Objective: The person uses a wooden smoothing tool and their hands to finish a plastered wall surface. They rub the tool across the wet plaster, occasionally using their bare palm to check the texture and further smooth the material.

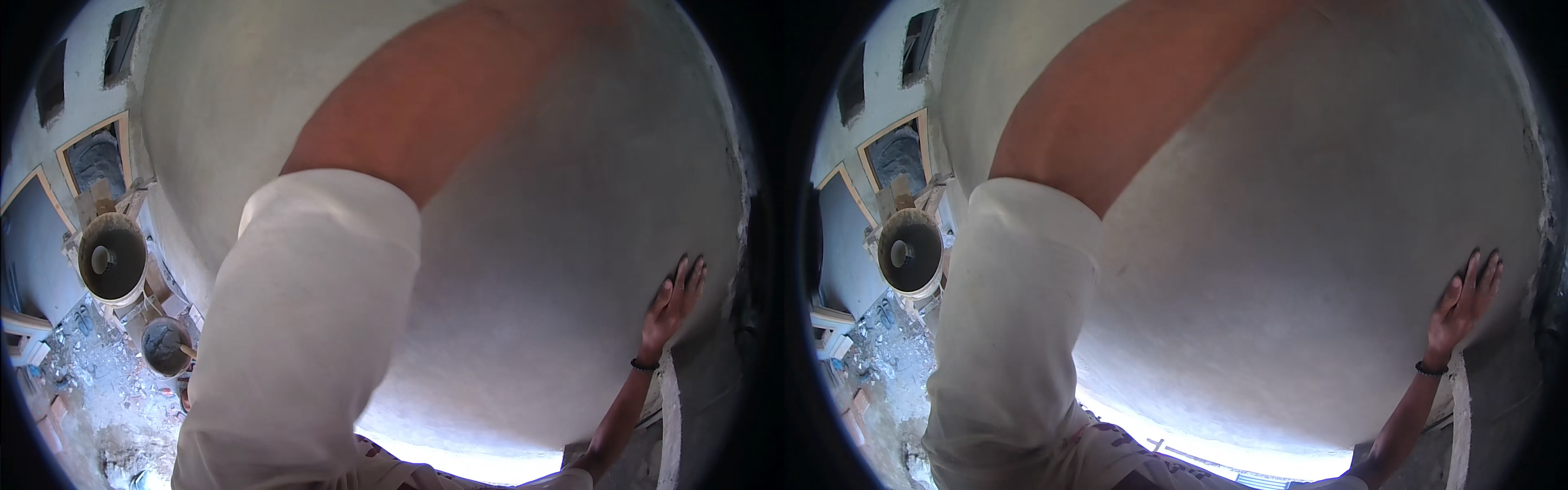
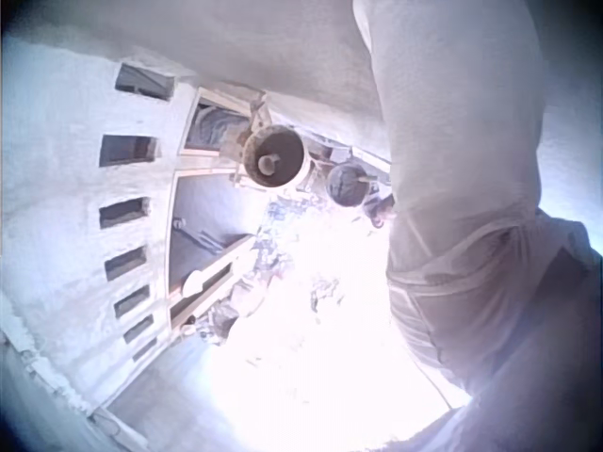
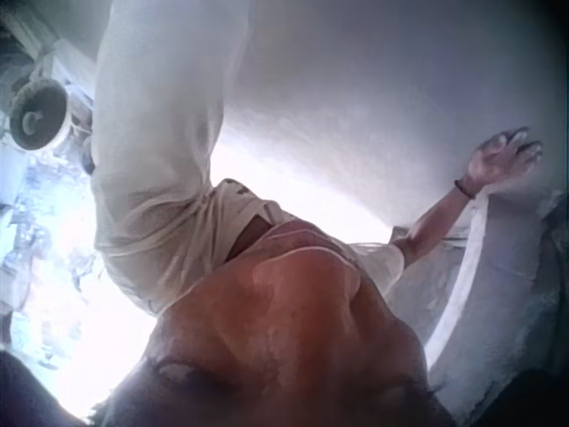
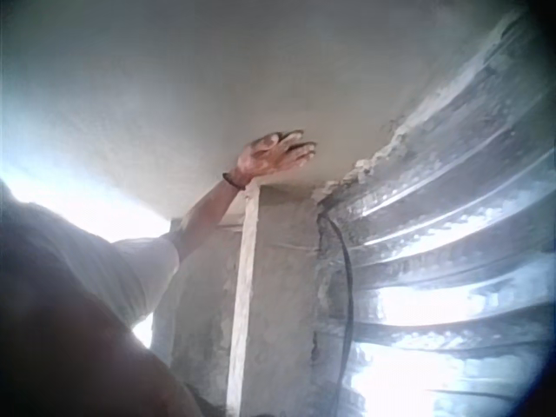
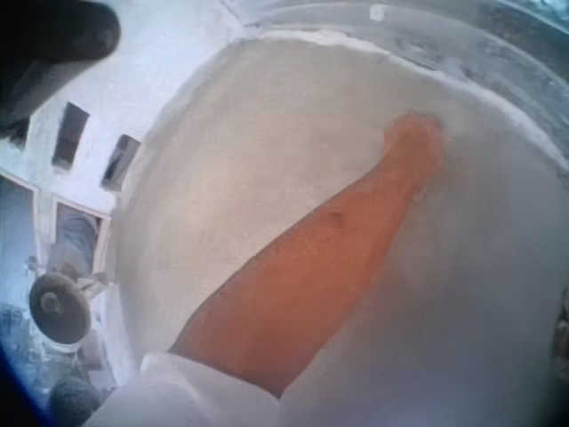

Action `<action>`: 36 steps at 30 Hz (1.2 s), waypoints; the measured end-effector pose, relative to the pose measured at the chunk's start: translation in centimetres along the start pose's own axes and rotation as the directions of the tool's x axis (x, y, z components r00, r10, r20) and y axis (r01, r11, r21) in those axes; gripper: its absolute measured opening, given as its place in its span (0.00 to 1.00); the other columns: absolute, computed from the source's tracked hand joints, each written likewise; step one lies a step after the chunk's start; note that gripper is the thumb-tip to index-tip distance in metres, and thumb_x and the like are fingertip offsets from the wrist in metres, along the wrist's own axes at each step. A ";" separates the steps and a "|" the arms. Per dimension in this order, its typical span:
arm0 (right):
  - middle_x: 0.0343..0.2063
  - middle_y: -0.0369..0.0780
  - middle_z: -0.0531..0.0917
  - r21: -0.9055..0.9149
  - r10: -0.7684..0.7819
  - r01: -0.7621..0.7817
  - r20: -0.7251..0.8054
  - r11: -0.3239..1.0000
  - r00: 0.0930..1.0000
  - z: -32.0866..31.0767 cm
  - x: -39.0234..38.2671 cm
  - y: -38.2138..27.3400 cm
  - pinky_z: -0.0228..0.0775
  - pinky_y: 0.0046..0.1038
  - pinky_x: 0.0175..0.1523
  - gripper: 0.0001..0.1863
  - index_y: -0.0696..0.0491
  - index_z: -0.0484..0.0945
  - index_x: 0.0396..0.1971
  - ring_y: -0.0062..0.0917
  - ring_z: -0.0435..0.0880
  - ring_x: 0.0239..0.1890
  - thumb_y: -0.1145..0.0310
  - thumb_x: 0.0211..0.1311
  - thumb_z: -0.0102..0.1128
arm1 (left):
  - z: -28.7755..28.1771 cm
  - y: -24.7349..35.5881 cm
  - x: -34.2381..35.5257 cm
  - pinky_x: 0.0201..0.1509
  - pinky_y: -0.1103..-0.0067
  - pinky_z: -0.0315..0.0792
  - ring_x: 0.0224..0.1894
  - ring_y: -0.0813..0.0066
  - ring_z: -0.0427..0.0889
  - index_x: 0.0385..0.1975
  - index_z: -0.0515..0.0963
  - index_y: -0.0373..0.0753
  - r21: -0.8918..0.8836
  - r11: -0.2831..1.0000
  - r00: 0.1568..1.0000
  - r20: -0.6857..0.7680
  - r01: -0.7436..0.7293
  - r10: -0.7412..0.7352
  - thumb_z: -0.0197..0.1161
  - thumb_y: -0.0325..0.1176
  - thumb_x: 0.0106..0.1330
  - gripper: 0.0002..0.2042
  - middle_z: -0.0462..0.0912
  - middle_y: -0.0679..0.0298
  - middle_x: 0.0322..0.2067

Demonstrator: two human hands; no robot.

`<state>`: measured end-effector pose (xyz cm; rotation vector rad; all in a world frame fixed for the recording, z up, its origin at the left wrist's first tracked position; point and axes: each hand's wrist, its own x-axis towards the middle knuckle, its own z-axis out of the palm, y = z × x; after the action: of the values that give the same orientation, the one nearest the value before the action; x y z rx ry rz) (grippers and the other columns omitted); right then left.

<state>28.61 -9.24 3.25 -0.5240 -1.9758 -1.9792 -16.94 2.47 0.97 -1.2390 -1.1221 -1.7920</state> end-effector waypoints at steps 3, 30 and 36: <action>0.64 0.49 0.67 -0.030 -0.019 0.019 0.013 0.999 1.000 -0.7 -0.4 1.3 0.55 0.48 0.67 0.25 0.53 0.72 0.61 0.48 0.63 0.67 0.54 0.77 0.36 | -0.4 -2.1 -5.1 0.51 0.60 0.74 0.48 0.53 0.81 0.41 0.81 0.42 0.039 0.976 0.976 0.014 0.214 -0.215 0.54 0.35 0.65 0.11 0.83 0.52 0.42; 0.61 0.48 0.72 -0.040 -0.083 0.081 -0.035 0.996 0.996 0.1 -1.2 1.8 0.61 0.46 0.65 0.21 0.51 0.75 0.59 0.46 0.69 0.63 0.59 0.76 0.39 | -8.3 18.7 -40.9 0.33 0.70 0.74 0.30 0.68 0.75 0.47 0.77 0.44 -0.241 0.858 0.842 0.432 0.454 -0.324 0.67 0.42 0.60 0.17 0.76 0.58 0.30; 0.62 0.44 0.72 -0.020 -0.071 0.071 -0.021 0.997 0.997 -0.3 -0.9 2.0 0.60 0.42 0.66 0.21 0.48 0.74 0.60 0.41 0.69 0.64 0.58 0.76 0.38 | -5.6 13.8 -32.2 0.39 0.67 0.74 0.39 0.63 0.80 0.45 0.78 0.42 -0.143 0.878 0.865 0.305 0.456 -0.399 0.58 0.47 0.65 0.17 0.79 0.57 0.36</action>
<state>30.32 -9.59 4.65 -0.4409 -1.9899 -2.0394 3.38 -6.39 -26.79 -1.4767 -1.4866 -2.1671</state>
